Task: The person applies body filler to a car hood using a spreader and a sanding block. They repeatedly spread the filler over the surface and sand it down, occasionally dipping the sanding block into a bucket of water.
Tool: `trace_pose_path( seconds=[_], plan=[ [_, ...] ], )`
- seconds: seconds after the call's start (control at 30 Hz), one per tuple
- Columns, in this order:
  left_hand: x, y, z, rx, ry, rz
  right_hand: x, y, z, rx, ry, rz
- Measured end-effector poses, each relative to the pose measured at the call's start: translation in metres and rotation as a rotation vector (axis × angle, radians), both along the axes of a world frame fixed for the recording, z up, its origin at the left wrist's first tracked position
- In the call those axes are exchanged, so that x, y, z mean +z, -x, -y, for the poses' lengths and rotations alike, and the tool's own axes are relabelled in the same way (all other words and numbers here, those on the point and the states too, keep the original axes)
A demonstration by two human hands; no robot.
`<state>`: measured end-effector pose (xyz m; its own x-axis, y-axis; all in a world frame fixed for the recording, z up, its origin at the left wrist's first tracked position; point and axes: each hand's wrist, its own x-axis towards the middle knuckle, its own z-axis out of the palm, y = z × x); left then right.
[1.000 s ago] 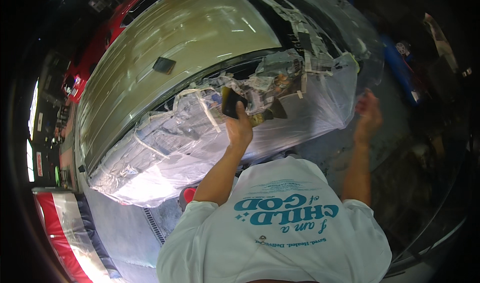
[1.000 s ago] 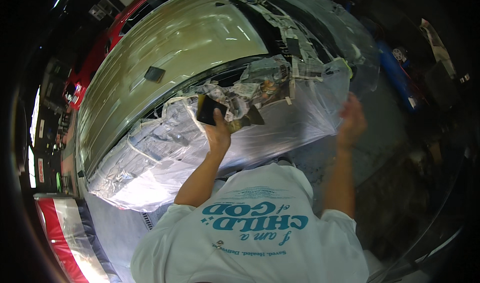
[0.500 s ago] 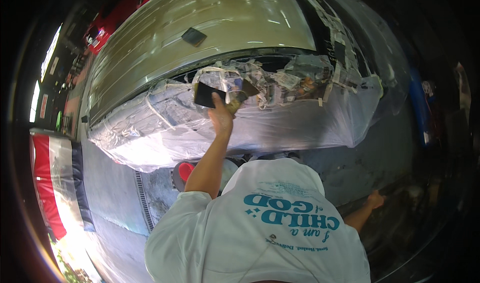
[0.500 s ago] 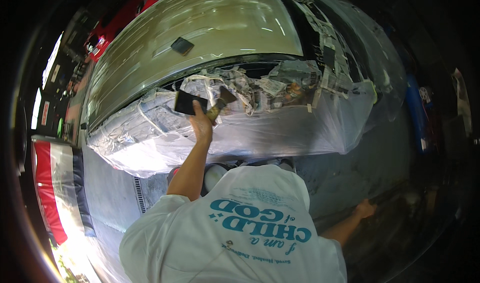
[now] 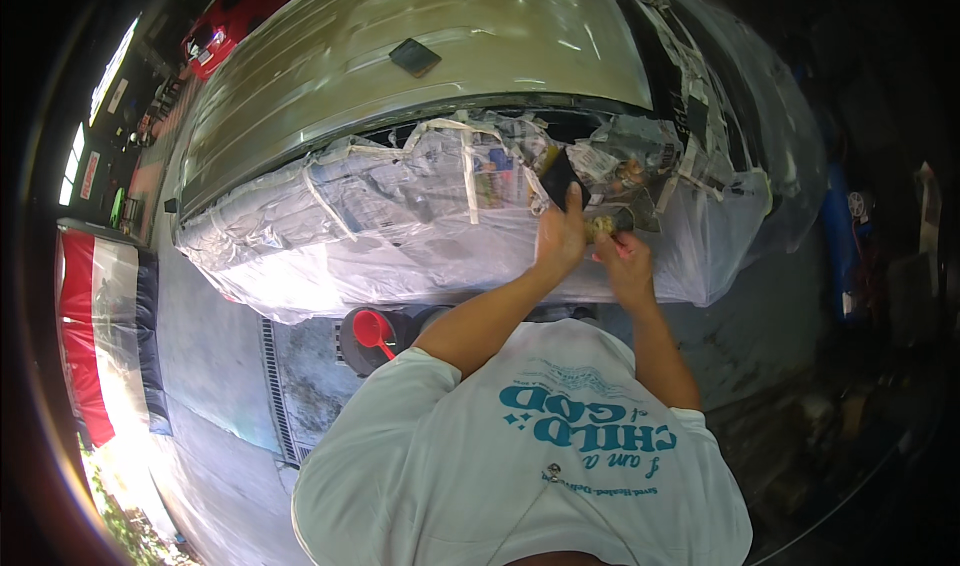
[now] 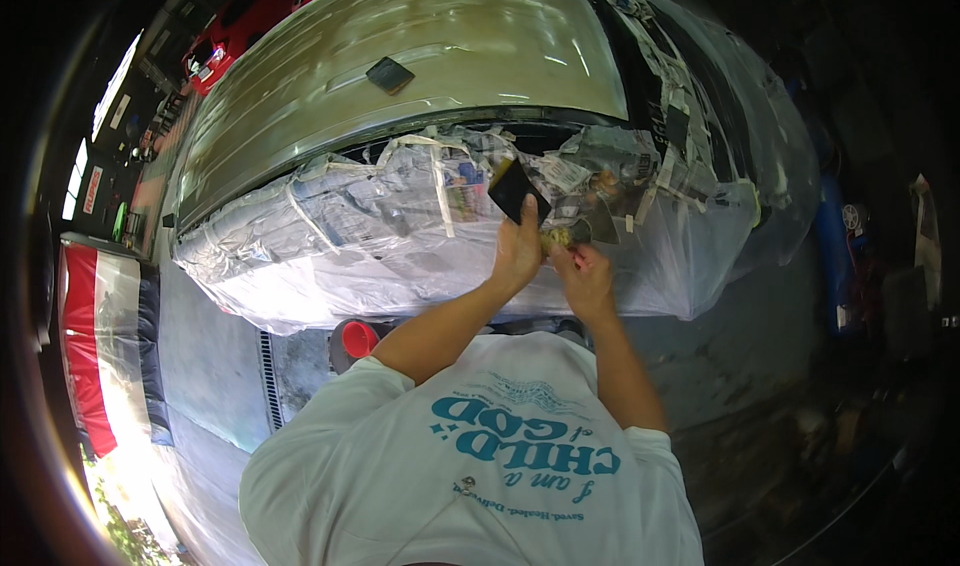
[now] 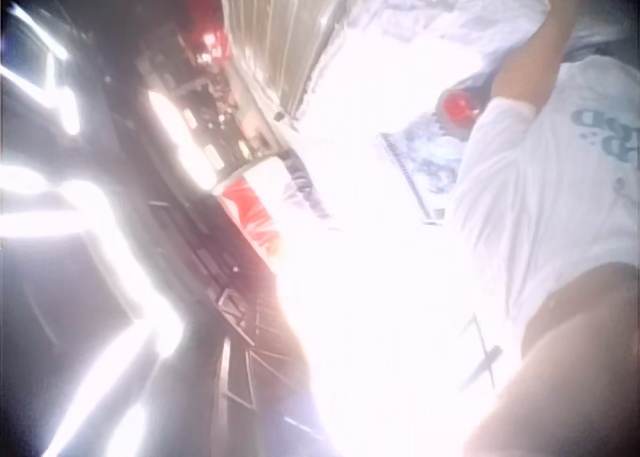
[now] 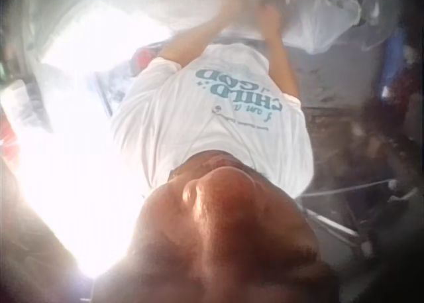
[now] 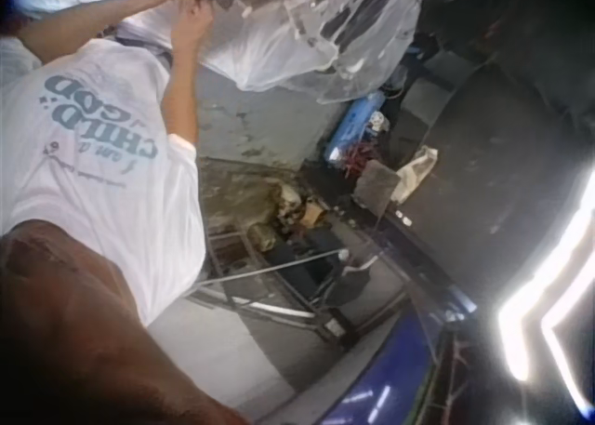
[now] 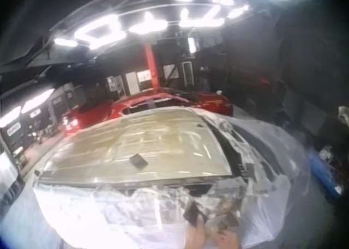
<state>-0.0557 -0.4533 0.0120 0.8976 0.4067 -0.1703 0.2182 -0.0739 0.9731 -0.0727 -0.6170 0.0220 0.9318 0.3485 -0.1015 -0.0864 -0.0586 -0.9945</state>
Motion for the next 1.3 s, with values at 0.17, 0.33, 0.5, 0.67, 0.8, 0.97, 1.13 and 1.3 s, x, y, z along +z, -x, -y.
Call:
trace_pose_path(
  seconds=[0.17,0.33,0.5,0.67,0.8,0.97,1.13,1.3],
  plan=[
    [0.035,0.008,-0.016,-0.205,-0.022,-0.265,-0.011,0.007,-0.025,-0.241,-0.249,0.018],
    [0.046,-0.029,-0.077,-0.092,-0.62,0.007,-0.004,0.013,0.011,-0.405,-0.297,-0.105],
    [0.045,-0.134,-0.118,-0.018,-0.863,-0.117,-0.009,0.033,0.052,-0.658,-0.239,-0.196],
    [0.03,-0.2,-0.113,-0.012,-0.833,-0.357,-0.019,0.064,0.082,-0.877,-0.246,-0.228],
    [0.039,-0.206,-0.094,-0.121,-0.893,-0.327,-0.009,0.084,0.089,-0.942,-0.236,-0.256],
    [0.036,-0.177,-0.077,-0.527,-0.539,0.135,-0.006,0.082,0.081,-0.967,-0.224,-0.283],
    [0.071,-0.124,-0.097,-0.275,-0.396,0.061,-0.006,0.062,0.073,-0.917,-0.414,-0.204],
    [-0.01,-0.126,-0.242,0.518,-0.427,0.649,0.008,0.055,0.055,-0.699,-0.318,-0.187]
  ],
)
